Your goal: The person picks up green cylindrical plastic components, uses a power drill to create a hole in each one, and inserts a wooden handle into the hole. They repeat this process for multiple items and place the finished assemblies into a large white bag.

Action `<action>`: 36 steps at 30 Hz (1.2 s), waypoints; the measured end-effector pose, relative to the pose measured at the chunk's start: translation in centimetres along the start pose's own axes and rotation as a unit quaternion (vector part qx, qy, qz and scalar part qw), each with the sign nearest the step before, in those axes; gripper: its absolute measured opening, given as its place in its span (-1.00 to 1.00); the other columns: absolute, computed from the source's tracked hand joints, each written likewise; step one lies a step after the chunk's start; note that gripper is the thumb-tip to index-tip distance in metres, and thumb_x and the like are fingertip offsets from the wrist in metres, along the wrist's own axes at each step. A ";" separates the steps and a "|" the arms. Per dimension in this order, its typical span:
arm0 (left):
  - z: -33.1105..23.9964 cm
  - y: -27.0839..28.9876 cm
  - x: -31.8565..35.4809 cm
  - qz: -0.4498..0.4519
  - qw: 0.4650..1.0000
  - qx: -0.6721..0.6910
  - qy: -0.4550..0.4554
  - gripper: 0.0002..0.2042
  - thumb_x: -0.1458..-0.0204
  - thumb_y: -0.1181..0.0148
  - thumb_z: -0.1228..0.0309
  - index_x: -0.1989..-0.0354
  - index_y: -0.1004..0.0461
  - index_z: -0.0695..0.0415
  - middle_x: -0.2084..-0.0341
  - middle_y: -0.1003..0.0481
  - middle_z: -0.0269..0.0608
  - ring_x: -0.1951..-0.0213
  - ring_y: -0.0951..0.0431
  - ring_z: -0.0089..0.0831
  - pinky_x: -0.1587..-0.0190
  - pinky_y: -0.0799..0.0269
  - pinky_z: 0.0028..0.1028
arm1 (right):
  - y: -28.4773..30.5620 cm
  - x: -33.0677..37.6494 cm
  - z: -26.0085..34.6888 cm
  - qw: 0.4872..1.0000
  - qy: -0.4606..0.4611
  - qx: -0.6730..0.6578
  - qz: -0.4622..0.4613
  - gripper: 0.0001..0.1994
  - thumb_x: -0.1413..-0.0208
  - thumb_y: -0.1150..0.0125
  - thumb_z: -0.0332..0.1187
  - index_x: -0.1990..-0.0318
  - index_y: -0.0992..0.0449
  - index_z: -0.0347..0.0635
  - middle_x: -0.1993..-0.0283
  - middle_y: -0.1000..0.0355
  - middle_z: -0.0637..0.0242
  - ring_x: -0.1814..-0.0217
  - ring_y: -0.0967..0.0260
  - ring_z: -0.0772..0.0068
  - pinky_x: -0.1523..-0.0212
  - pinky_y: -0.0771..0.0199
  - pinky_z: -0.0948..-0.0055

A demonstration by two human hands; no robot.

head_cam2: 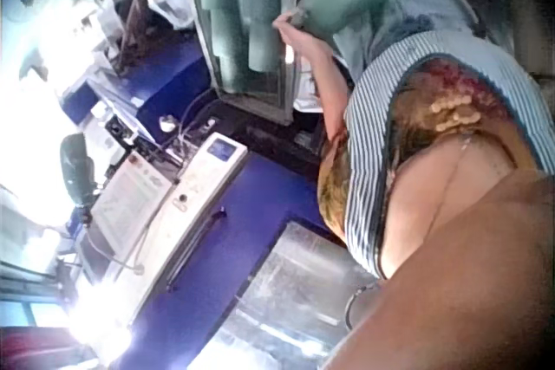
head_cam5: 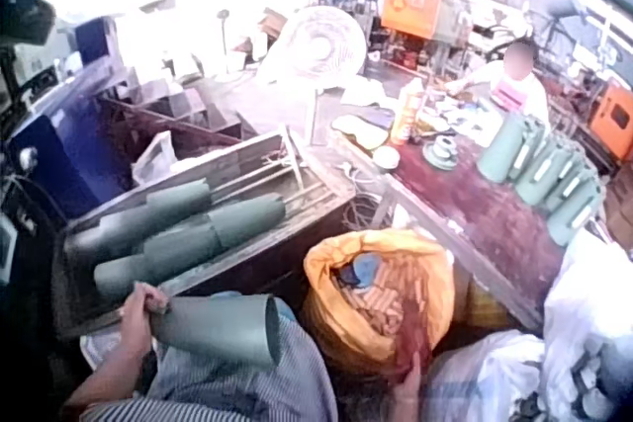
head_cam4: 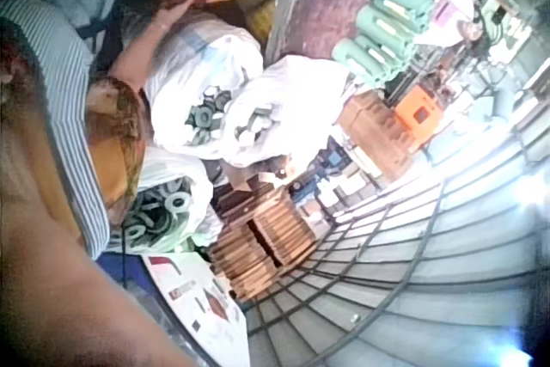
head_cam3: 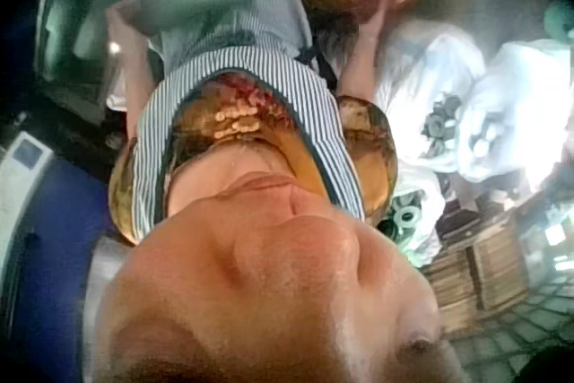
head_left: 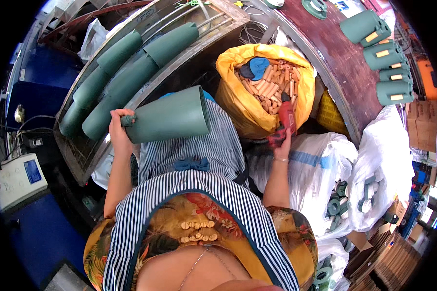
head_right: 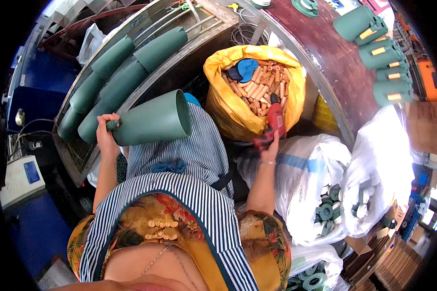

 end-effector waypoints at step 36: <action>-1.4 1.3 4.7 -0.038 0.991 -0.021 -0.129 -0.66 -0.32 0.26 0.35 0.47 -0.35 0.21 0.46 -0.42 -0.22 0.30 -0.42 -0.41 -0.27 -0.07 -0.30 | -26.7 26.8 -4.0 0.832 -0.243 0.349 0.356 -0.48 -0.30 0.07 -0.06 -0.10 -0.29 -0.44 0.20 -0.52 -0.09 0.39 -0.57 0.25 0.64 -0.51 0.57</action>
Point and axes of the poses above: each hand's wrist, its own x-axis away from the middle knuckle, its own y-axis out of the back of the hand, z = x × y, the point moved 10 cm from there along -x, towards the middle knuckle
